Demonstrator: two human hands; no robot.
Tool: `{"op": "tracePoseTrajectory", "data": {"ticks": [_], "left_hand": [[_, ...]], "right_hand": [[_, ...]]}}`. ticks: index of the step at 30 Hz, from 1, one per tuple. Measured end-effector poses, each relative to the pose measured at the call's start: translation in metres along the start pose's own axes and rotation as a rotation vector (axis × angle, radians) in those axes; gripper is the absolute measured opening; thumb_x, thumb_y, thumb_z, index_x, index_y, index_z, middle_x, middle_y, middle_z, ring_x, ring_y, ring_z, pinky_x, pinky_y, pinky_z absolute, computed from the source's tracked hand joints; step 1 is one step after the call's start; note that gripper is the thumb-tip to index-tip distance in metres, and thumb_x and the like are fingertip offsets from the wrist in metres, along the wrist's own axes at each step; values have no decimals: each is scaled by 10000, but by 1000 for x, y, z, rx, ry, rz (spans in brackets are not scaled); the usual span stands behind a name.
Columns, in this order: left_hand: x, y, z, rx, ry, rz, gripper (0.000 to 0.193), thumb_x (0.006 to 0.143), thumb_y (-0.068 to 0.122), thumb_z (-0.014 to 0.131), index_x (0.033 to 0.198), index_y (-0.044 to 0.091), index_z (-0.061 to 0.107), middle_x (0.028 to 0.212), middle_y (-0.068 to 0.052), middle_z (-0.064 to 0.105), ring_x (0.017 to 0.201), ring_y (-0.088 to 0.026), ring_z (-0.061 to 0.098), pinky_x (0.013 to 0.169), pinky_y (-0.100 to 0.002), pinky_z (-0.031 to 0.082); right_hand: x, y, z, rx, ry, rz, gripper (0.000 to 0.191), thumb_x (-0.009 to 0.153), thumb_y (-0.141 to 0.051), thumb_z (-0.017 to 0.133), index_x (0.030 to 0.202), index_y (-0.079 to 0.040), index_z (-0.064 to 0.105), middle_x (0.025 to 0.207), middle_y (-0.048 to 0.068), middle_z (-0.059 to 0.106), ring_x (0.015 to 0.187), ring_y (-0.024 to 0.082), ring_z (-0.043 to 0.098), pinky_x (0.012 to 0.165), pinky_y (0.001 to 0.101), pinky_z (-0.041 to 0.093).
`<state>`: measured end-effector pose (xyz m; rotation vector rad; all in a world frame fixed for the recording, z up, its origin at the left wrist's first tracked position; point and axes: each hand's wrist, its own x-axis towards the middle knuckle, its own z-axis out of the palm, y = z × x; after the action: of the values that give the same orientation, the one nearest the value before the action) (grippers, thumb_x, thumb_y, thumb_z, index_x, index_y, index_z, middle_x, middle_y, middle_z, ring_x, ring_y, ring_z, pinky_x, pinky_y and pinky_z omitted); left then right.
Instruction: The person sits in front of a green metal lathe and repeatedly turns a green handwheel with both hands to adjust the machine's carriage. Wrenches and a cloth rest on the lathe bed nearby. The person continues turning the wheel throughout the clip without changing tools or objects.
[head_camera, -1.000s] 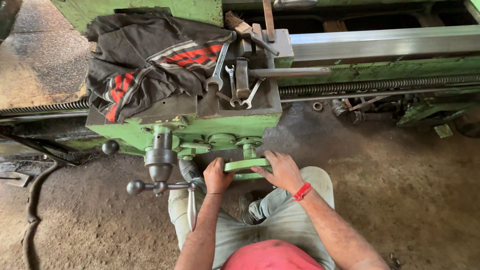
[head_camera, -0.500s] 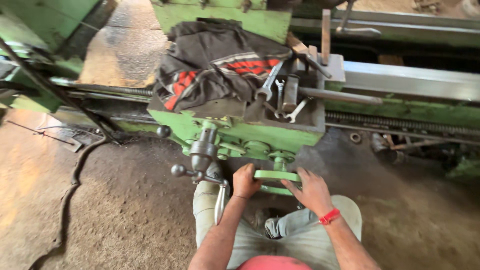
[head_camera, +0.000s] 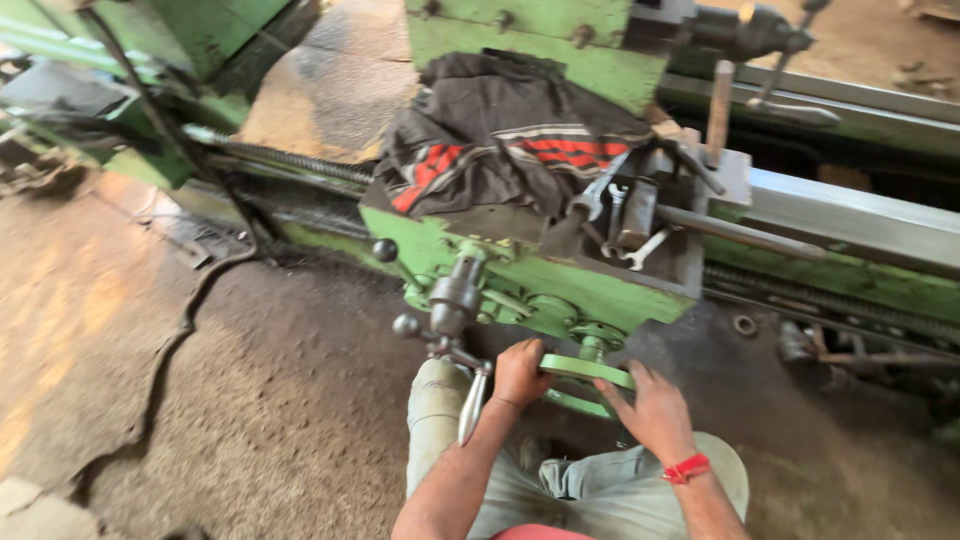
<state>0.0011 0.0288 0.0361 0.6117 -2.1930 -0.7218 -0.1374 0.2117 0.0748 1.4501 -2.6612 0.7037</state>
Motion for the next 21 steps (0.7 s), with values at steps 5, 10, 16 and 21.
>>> {"op": "tracePoseTrajectory", "data": {"ticks": [5, 10, 16, 21], "left_hand": [[-2, -2, -1, -23, 1, 24, 260, 739, 191, 750, 800, 77, 525, 804, -138, 619, 797, -389, 641, 689, -498, 520], [-3, -1, 0, -17, 22, 17, 278, 838, 212, 756, 785, 76, 520, 788, -135, 615, 786, -388, 641, 685, -499, 520], [-4, -2, -2, -52, 40, 17, 262, 779, 199, 753, 782, 75, 523, 782, -147, 616, 766, -404, 638, 666, -502, 520], [-4, -4, -3, -50, 23, -4, 280, 782, 202, 759, 779, 70, 512, 780, -154, 617, 756, -415, 630, 653, -507, 513]], "right_hand": [[3, 1, -1, -50, -51, 32, 681, 851, -631, 636, 1133, -14, 692, 984, 232, 729, 913, 437, 702, 787, 494, 563], [2, -2, -2, -30, -62, 48, 655, 851, -636, 623, 1103, -36, 697, 976, 216, 729, 903, 437, 699, 784, 496, 562], [2, -9, -6, -27, -50, 6, 633, 868, -624, 621, 1088, -35, 688, 975, 204, 721, 907, 431, 690, 796, 498, 548], [0, -13, -7, -28, -59, 20, 620, 864, -623, 622, 1095, -52, 692, 958, 192, 721, 902, 420, 692, 806, 497, 542]]}}
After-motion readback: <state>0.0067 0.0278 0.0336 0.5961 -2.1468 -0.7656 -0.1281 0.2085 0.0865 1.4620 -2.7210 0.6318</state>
